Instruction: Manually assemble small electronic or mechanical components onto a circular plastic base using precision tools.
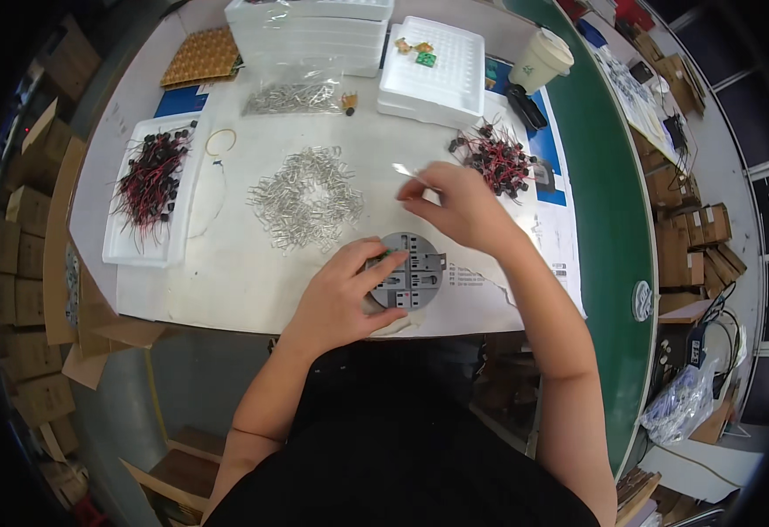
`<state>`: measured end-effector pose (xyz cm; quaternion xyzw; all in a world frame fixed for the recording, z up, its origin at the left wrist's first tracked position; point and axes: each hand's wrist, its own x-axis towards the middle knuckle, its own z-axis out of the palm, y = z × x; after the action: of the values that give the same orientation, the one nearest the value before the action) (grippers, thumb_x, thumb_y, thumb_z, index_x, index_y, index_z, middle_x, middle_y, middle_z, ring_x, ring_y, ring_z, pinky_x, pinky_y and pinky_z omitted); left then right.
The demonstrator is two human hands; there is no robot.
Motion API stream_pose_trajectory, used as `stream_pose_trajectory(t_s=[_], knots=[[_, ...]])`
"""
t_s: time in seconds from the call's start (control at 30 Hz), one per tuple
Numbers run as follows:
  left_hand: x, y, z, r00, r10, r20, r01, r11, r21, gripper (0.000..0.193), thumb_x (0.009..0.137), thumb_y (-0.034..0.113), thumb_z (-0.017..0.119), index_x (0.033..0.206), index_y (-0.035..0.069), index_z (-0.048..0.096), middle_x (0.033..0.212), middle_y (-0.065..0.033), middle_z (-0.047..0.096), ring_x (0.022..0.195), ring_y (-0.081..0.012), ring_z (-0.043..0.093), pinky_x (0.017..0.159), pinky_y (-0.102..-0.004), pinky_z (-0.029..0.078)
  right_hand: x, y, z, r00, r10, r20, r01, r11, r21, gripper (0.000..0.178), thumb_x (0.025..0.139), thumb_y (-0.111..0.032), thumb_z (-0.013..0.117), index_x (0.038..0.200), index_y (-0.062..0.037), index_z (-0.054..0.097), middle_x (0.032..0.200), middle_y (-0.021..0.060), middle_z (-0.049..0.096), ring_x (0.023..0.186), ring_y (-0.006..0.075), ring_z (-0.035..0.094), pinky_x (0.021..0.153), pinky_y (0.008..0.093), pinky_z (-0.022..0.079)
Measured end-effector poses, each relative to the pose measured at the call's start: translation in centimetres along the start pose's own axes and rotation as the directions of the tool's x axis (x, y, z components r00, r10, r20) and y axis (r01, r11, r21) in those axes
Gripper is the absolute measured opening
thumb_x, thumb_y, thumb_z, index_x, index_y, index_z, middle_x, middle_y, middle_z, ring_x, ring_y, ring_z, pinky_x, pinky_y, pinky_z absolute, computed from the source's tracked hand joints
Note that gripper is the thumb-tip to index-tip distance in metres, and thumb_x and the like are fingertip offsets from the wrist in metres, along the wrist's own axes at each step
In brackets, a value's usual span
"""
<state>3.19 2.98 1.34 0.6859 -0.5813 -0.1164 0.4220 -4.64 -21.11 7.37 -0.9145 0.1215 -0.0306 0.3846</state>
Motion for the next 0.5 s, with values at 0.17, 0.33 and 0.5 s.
stream_pose_trajectory(t_s=[0.17, 0.33, 0.5], knots=[[-0.4, 0.0, -0.3, 1.000, -0.003, 0.018, 0.004, 1.000, -0.028, 0.073, 0.073, 0.030, 0.092, 0.140, 0.014, 0.068, 0.134, -0.0124, 0.060, 0.128, -0.0327, 0.060, 0.103, -0.0423, 0.054, 4.5, -0.8, 5.5, 0.997, 0.033, -0.073, -0.045, 0.984, -0.171, 0.016, 0.090, -0.016, 0.078, 0.102, -0.0057, 0.078, 0.093, 0.0127, 0.073, 0.084, 0.0317, 0.070, 0.077, 0.0421, 0.055], [-0.7, -0.3, 0.1, 1.000, 0.006, 0.004, -0.006, 1.000, -0.022, 0.073, 0.076, 0.032, 0.093, 0.141, 0.013, 0.069, 0.135, -0.0134, 0.061, 0.131, -0.0334, 0.060, 0.105, -0.0435, 0.054, 4.6, -0.6, 5.9, 0.997, 0.056, -0.061, -0.065, 0.985, -0.162, 0.019, 0.091, -0.017, 0.078, 0.106, -0.0056, 0.080, 0.093, 0.0136, 0.073, 0.083, 0.0315, 0.069, 0.077, 0.0393, 0.055], [-0.4, 0.0, 0.1, 0.999, 0.042, -0.002, -0.042, 0.999, -0.006, 0.072, 0.075, 0.031, 0.092, 0.141, 0.013, 0.068, 0.133, -0.0128, 0.060, 0.130, -0.0336, 0.060, 0.105, -0.0432, 0.054, 3.8, -0.1, 5.6, 0.980, 0.050, -0.192, -0.064, 0.996, -0.068, 0.023, 0.091, -0.017, 0.079, 0.112, -0.0072, 0.081, 0.094, 0.0138, 0.074, 0.079, 0.0290, 0.069, 0.074, 0.0373, 0.055]])
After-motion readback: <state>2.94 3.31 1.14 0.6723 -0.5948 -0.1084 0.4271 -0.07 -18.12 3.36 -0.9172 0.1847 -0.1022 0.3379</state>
